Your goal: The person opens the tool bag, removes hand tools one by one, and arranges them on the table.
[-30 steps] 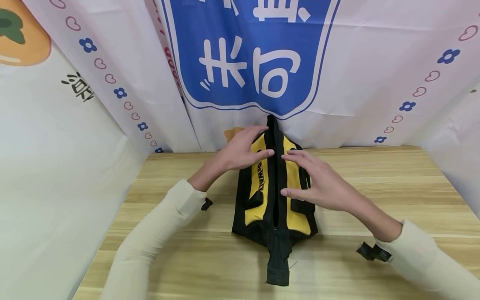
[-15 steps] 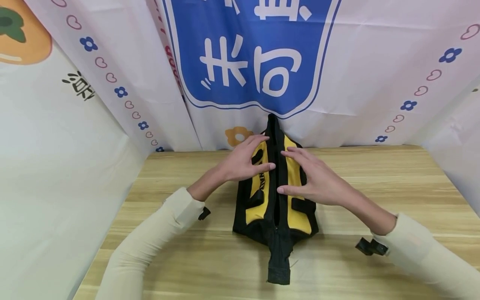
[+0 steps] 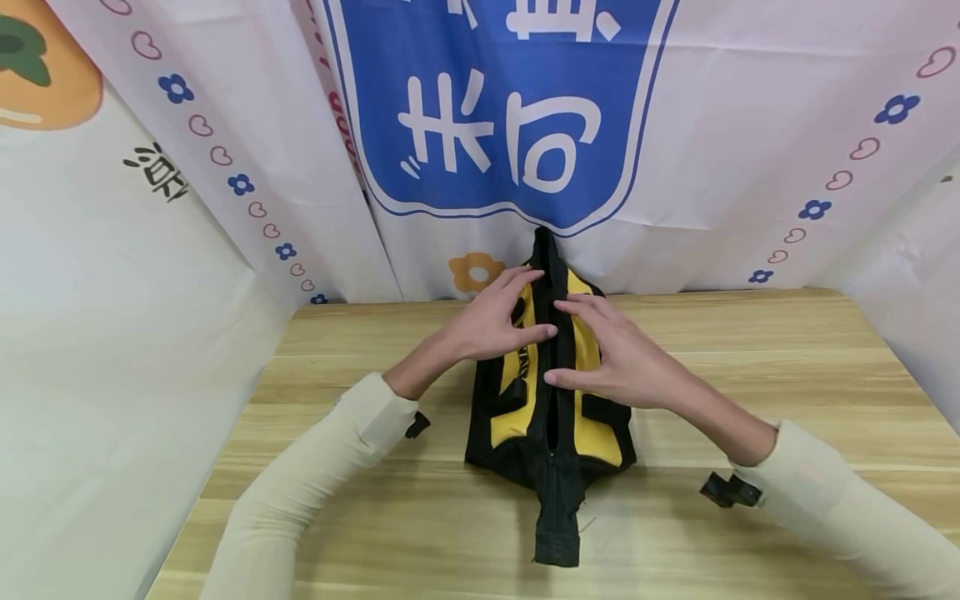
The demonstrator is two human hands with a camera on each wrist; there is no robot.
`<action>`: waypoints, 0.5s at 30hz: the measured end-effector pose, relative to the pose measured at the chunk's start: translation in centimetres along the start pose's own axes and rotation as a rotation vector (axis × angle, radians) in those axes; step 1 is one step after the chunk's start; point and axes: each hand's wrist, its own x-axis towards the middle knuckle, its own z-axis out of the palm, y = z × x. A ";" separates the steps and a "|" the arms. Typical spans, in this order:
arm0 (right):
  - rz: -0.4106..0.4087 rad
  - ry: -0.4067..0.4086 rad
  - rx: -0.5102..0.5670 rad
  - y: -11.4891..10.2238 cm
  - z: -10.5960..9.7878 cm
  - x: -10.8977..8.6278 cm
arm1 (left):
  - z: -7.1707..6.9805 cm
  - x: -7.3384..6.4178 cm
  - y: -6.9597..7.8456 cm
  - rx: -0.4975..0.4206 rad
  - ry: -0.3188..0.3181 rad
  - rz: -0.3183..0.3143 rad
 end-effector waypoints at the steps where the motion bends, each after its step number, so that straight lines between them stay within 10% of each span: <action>1: 0.001 -0.003 0.000 0.0 0.0 0.0 | 0.0 0.0 0.1 -0.002 -0.004 -0.001; 15: -0.018 -0.020 -0.043 0.1 -1.3 -0.8 | -1.1 -1.4 0.5 0.029 0.005 -0.004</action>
